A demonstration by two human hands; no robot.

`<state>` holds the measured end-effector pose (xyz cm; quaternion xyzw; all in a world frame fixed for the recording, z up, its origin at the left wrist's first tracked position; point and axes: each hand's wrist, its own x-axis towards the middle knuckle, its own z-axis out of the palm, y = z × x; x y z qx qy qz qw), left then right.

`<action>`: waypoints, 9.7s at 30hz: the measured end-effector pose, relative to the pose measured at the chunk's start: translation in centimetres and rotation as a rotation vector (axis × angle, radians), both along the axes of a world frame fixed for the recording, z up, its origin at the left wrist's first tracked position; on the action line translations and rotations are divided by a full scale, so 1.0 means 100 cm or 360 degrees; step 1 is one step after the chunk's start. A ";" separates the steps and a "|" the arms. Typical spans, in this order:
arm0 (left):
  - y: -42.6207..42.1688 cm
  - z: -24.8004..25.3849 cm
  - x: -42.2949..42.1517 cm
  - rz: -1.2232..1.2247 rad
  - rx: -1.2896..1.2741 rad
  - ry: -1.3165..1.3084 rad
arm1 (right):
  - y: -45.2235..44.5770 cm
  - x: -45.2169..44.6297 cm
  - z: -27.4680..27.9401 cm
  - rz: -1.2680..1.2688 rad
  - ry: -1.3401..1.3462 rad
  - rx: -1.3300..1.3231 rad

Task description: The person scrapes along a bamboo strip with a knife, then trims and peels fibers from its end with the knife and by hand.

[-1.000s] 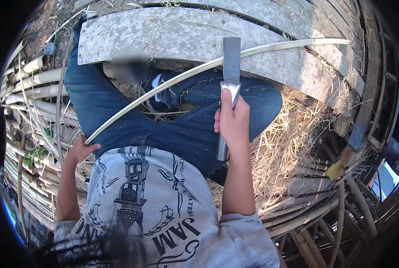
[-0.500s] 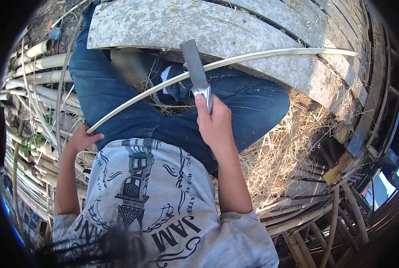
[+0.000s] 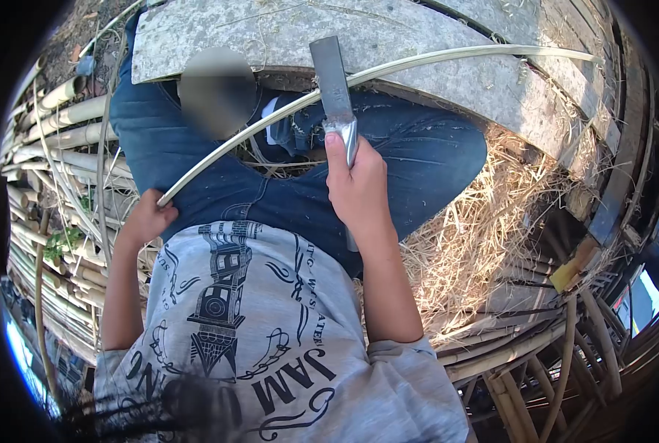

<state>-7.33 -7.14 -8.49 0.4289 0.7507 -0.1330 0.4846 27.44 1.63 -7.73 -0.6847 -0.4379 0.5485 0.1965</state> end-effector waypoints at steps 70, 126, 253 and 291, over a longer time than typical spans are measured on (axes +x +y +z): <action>-0.006 -0.005 0.027 -0.0053 0.0478 0.0288 | 0.021 0.020 0.001 -0.0320 -0.0090 0.0013; 0.007 -0.013 0.011 0.0004 0.0040 0.0042 | -0.015 -0.016 -0.005 -0.0204 0.0249 -0.0219; 0.043 0.012 0.052 -0.0064 0.0115 -0.1042 | -0.007 0.013 0.000 -0.0290 0.0418 -0.0247; 0.060 0.019 0.065 -0.0358 0.0450 -0.0872 | -0.014 -0.006 0.006 -0.0393 0.1090 -0.0575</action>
